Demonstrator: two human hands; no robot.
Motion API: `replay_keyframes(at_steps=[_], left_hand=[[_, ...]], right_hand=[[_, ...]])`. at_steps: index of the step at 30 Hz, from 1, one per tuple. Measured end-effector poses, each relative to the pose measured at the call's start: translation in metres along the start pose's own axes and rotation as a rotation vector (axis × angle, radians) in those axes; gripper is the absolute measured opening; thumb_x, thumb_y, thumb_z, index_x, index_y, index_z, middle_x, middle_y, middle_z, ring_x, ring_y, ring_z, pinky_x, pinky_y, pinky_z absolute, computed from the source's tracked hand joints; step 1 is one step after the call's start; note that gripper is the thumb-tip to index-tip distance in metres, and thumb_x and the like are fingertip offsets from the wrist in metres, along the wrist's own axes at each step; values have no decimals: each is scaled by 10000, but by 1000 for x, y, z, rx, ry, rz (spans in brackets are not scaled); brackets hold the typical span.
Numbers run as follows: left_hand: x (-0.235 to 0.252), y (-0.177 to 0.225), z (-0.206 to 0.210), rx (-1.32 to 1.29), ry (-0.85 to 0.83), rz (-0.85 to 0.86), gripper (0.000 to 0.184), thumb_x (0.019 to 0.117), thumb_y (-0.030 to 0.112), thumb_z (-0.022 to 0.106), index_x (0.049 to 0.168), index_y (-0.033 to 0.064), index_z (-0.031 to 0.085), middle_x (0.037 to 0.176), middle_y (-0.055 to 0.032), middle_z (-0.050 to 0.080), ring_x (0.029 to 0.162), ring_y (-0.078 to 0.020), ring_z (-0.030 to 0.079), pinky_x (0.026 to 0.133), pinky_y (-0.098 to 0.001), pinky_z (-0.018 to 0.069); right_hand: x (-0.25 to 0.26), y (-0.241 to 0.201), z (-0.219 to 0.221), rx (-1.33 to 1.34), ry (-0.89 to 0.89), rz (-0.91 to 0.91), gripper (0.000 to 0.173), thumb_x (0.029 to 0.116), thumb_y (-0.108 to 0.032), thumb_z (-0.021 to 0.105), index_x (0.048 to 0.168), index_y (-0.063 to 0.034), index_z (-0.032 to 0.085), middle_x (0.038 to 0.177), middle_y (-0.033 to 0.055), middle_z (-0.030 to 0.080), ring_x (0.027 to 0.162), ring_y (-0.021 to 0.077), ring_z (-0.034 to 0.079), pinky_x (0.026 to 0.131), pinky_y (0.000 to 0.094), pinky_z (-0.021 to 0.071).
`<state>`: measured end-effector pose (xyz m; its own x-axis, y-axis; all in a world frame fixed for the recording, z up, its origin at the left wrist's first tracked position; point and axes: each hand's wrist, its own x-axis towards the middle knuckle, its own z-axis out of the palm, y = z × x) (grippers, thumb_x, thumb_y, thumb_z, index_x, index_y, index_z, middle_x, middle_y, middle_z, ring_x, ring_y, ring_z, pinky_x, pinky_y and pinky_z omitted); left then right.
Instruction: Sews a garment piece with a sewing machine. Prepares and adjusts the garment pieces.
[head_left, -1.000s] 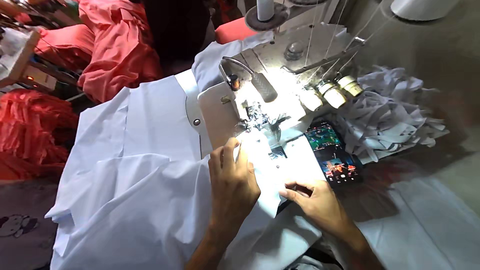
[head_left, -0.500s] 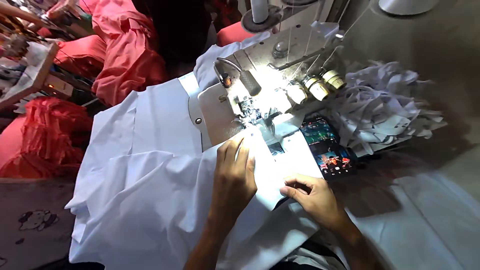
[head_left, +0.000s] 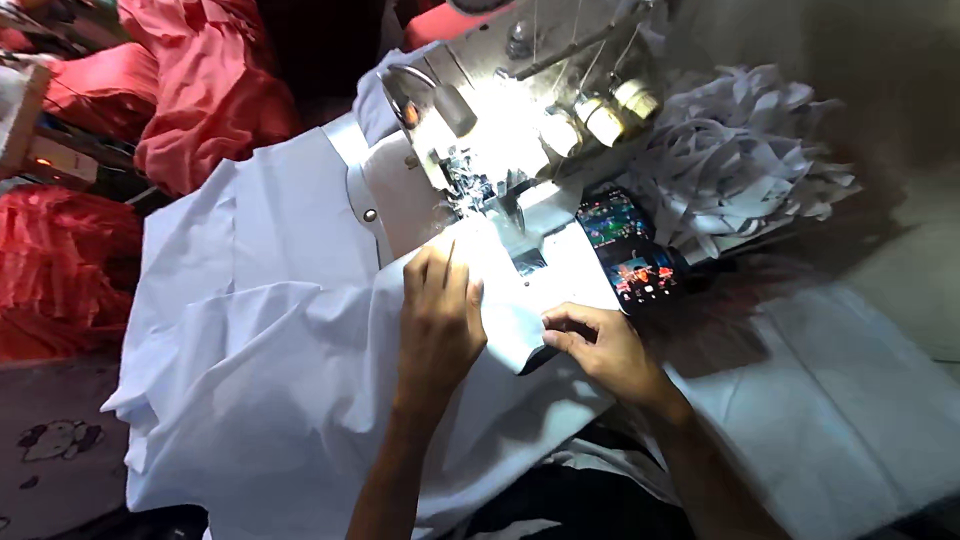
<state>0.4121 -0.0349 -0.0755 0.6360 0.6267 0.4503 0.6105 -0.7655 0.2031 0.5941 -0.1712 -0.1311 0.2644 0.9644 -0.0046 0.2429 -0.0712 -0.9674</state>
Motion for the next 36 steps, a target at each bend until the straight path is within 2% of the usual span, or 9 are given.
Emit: replay_keyframes(at_steps=[5, 17, 21, 24, 27, 29, 31, 33, 36], left_hand=[[-8, -5, 2, -11, -8, 54, 415, 1042, 205, 489, 1394, 18, 604, 1484, -156, 543, 1426, -322, 443, 1182, -442, 351], [-4, -11, -3, -6, -28, 98, 440, 1043, 216, 491, 1431, 27, 575, 1497, -146, 528, 1426, -310, 435, 1190, -420, 335], [-4, -18, -8, -120, -35, 131, 412, 1054, 220, 496, 1405, 34, 602, 1480, -150, 544, 1420, -308, 447, 1183, -424, 345], [-8, -38, -19, -257, 2, 129, 370, 1059, 175, 469, 1359, 34, 631, 1441, -150, 574, 1383, -284, 492, 1162, -433, 384], [-25, -89, -41, -153, -93, -18, 455, 1086, 300, 419, 1461, 63, 520, 1489, -122, 538, 1406, -276, 475, 1176, -472, 373], [-49, -136, -55, -78, -184, -139, 491, 1063, 377, 501, 1462, 91, 519, 1405, -151, 592, 1327, -329, 538, 1115, -543, 413], [-78, -179, -62, -51, -201, -201, 431, 1027, 357, 586, 1312, 35, 614, 1214, -203, 654, 1169, -369, 617, 1010, -579, 481], [-102, -204, -66, -27, -192, -265, 343, 1005, 278, 625, 1148, -30, 672, 1076, -243, 654, 1039, -404, 629, 916, -583, 495], [-119, -222, -83, 3, -64, -284, 286, 1012, 188, 632, 1101, -83, 658, 1009, -266, 651, 915, -366, 647, 833, -521, 530]], right_hand=[[-2, -3, -5, 39, -35, -55, 293, 1029, -59, 461, 1079, -75, 749, 990, -43, 760, 959, 13, 698, 902, 211, 573], [13, -10, -9, -188, 47, 11, 211, 1025, -159, 545, 1075, -177, 749, 983, -72, 752, 889, 17, 704, 810, 250, 597], [20, -19, -10, -244, -4, 29, 123, 958, -222, 685, 1053, -209, 762, 928, -101, 729, 689, -8, 606, 636, 217, 518], [27, -22, -4, -289, -34, 70, 100, 906, -231, 762, 990, -180, 781, 852, -65, 730, 712, 38, 648, 678, 304, 554], [30, -18, 0, -299, -50, 74, 29, 902, -213, 765, 900, -193, 786, 827, -76, 738, 740, 35, 676, 704, 327, 576], [30, -17, -1, -300, -42, 82, 24, 905, -216, 768, 890, -206, 784, 819, -87, 737, 737, 27, 676, 704, 323, 575], [29, -17, -3, -296, -33, 86, 9, 898, -216, 777, 894, -211, 783, 807, -90, 735, 728, 23, 670, 698, 313, 567], [28, -16, -4, -285, -35, 76, 10, 894, -217, 784, 896, -208, 780, 802, -92, 734, 717, 11, 666, 685, 284, 566], [25, -18, -4, -270, -43, 56, 28, 891, -224, 782, 898, -197, 778, 796, -89, 732, 699, -2, 655, 667, 245, 556]])
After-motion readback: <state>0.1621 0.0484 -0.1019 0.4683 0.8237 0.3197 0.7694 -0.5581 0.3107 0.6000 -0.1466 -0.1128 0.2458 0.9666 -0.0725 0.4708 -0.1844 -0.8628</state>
